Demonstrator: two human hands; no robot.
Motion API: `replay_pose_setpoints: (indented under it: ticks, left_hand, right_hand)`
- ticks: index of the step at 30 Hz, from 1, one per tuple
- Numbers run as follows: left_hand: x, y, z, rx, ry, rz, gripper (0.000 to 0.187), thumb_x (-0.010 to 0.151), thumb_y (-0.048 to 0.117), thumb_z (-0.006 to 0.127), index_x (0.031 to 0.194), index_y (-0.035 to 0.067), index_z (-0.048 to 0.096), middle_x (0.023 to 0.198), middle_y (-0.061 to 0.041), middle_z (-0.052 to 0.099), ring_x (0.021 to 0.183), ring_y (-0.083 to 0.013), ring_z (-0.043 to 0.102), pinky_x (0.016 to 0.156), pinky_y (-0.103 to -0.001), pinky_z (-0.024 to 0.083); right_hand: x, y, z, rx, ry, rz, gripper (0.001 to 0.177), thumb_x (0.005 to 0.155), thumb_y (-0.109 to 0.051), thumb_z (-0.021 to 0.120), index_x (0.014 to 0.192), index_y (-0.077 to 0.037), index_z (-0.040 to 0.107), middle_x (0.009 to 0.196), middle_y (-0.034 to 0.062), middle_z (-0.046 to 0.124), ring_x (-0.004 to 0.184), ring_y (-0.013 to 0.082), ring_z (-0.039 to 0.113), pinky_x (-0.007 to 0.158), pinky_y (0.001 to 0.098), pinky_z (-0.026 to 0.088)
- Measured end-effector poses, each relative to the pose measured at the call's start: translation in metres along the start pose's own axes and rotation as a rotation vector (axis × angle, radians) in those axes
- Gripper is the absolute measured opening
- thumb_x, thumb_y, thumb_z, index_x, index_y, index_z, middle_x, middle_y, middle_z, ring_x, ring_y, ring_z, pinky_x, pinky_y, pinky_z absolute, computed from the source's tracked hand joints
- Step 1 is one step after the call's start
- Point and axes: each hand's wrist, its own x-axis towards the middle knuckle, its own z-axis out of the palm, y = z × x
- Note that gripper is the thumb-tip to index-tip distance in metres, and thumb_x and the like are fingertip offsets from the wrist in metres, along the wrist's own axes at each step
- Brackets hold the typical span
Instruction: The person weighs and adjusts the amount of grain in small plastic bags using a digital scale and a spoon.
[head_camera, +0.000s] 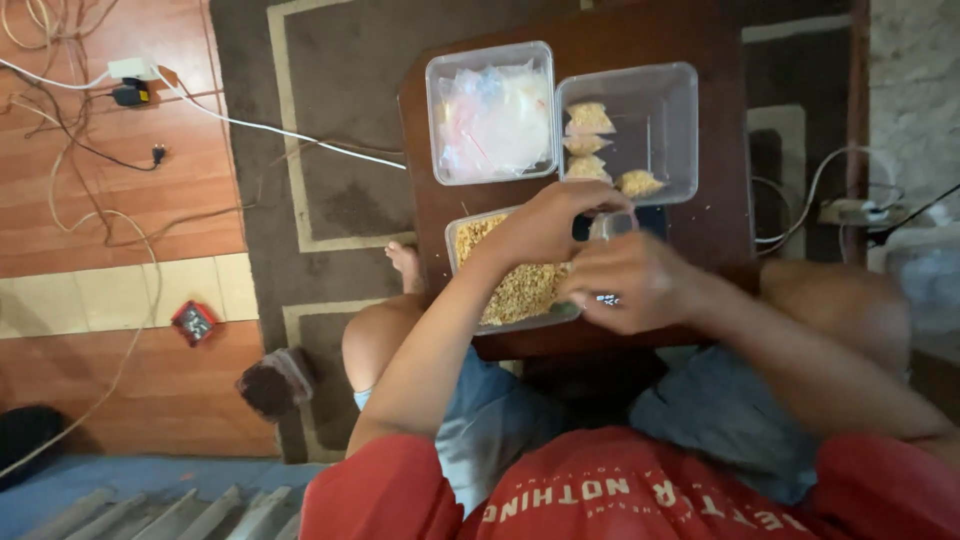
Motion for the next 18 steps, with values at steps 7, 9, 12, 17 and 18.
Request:
replay_pose_setpoints:
  ticks: [7, 9, 12, 17, 18]
  left_hand:
    - [0.000, 0.012, -0.012, -0.024, -0.025, -0.069, 0.044, 0.087, 0.023, 0.084, 0.126, 0.013, 0.066, 0.116, -0.014, 0.072, 0.113, -0.0363, 0.071, 0.094, -0.045, 0.061]
    - [0.001, 0.010, -0.012, -0.052, -0.016, -0.073, 0.043, 0.085, 0.022, 0.086, 0.123, 0.013, 0.067, 0.113, -0.015, 0.073, 0.111, -0.0371, 0.071, 0.092, -0.045, 0.063]
    - [-0.001, 0.010, -0.013, -0.076, -0.010, -0.075, 0.043, 0.085, 0.021, 0.086, 0.122, 0.012, 0.067, 0.113, -0.017, 0.073, 0.111, -0.0382, 0.071, 0.091, -0.047, 0.064]
    - [0.000, 0.013, -0.013, -0.096, -0.003, -0.107, 0.043, 0.086, 0.024, 0.084, 0.123, 0.009, 0.067, 0.114, -0.020, 0.073, 0.111, -0.0403, 0.071, 0.091, -0.047, 0.063]
    - [-0.001, 0.013, -0.012, -0.098, 0.001, -0.116, 0.044, 0.087, 0.026, 0.083, 0.123, 0.007, 0.067, 0.114, -0.021, 0.073, 0.110, -0.0412, 0.071, 0.090, -0.047, 0.064]
  right_hand:
    - [-0.040, 0.029, 0.061, -0.486, -0.250, 0.153, 0.012, 0.097, -0.018, 0.060, 0.099, -0.010, 0.068, 0.083, 0.0068, 0.069, 0.073, 0.0319, 0.071, 0.054, 0.0465, 0.054]
    - [-0.048, 0.037, 0.070, -0.491, -0.284, 0.253, 0.015, 0.099, -0.021, 0.059, 0.107, -0.014, 0.070, 0.087, 0.0062, 0.071, 0.078, 0.0319, 0.073, 0.056, 0.0447, 0.056]
    - [-0.043, 0.034, 0.070, -0.427, -0.264, 0.339, 0.020, 0.100, -0.024, 0.059, 0.105, -0.010, 0.072, 0.087, 0.0120, 0.073, 0.075, 0.0388, 0.072, 0.055, 0.0511, 0.055]
    - [-0.062, 0.062, 0.081, -0.422, -0.213, 0.458, 0.016, 0.097, -0.029, 0.063, 0.099, -0.020, 0.076, 0.082, 0.0082, 0.075, 0.078, 0.0364, 0.072, 0.062, 0.0452, 0.058]
    - [-0.063, 0.064, 0.081, -0.398, -0.180, 0.505, 0.016, 0.096, -0.027, 0.066, 0.097, -0.017, 0.078, 0.081, 0.0129, 0.076, 0.076, 0.0398, 0.072, 0.059, 0.0464, 0.057]
